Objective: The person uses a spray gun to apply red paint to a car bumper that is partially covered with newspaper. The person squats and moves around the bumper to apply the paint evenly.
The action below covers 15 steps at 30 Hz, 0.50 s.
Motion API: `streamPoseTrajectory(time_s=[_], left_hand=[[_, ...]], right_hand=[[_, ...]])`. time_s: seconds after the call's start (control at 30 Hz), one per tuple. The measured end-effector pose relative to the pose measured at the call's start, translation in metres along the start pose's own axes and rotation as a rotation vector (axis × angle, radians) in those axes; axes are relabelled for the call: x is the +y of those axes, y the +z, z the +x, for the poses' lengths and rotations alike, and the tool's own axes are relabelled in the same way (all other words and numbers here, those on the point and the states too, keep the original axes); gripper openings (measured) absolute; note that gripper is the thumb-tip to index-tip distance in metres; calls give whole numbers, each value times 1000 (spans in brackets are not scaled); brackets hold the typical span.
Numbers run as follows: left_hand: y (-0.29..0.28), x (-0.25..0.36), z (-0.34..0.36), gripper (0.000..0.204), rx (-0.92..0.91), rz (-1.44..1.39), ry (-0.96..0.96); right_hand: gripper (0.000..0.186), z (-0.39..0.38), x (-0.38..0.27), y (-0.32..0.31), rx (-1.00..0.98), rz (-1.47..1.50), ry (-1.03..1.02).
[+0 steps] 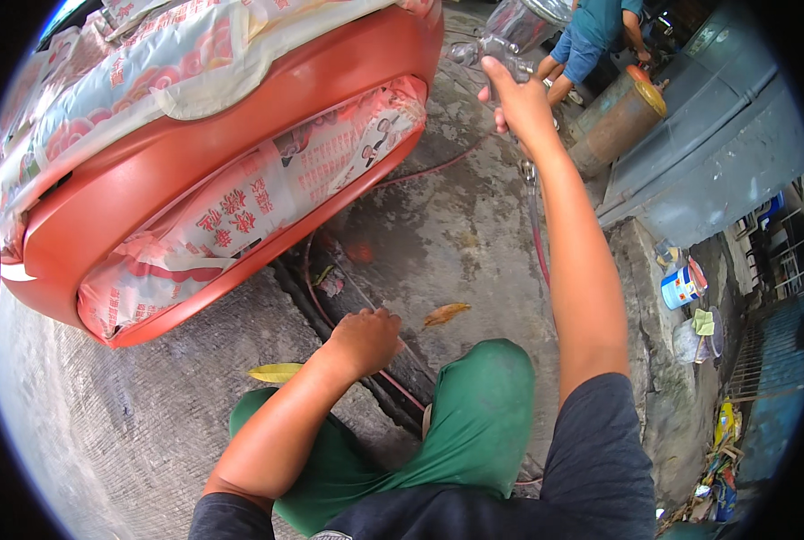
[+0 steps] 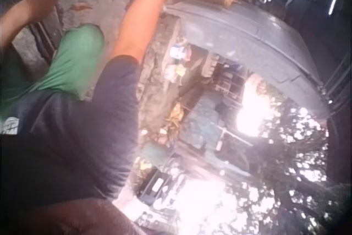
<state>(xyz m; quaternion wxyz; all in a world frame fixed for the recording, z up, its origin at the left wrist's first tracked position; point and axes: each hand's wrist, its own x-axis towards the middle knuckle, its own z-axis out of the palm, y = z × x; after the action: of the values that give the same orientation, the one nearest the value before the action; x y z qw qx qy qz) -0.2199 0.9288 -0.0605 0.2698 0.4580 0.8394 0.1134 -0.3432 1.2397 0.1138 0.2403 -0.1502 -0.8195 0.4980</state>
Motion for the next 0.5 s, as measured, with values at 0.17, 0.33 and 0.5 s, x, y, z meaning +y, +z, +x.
streamPoseTrajectory(time_s=[0.17,0.33,0.5], left_hand=[[5,-9,-3,40,-11,-14,-17],[5,-14,-6,41,-25,-20,-38],[10,-18,-4,41,-5,-10,-44]], right_hand=[[42,44,14,-6,129,-15,38],[47,51,12,-8,144,7,85],[51,72,17,-3,185,37,181]])
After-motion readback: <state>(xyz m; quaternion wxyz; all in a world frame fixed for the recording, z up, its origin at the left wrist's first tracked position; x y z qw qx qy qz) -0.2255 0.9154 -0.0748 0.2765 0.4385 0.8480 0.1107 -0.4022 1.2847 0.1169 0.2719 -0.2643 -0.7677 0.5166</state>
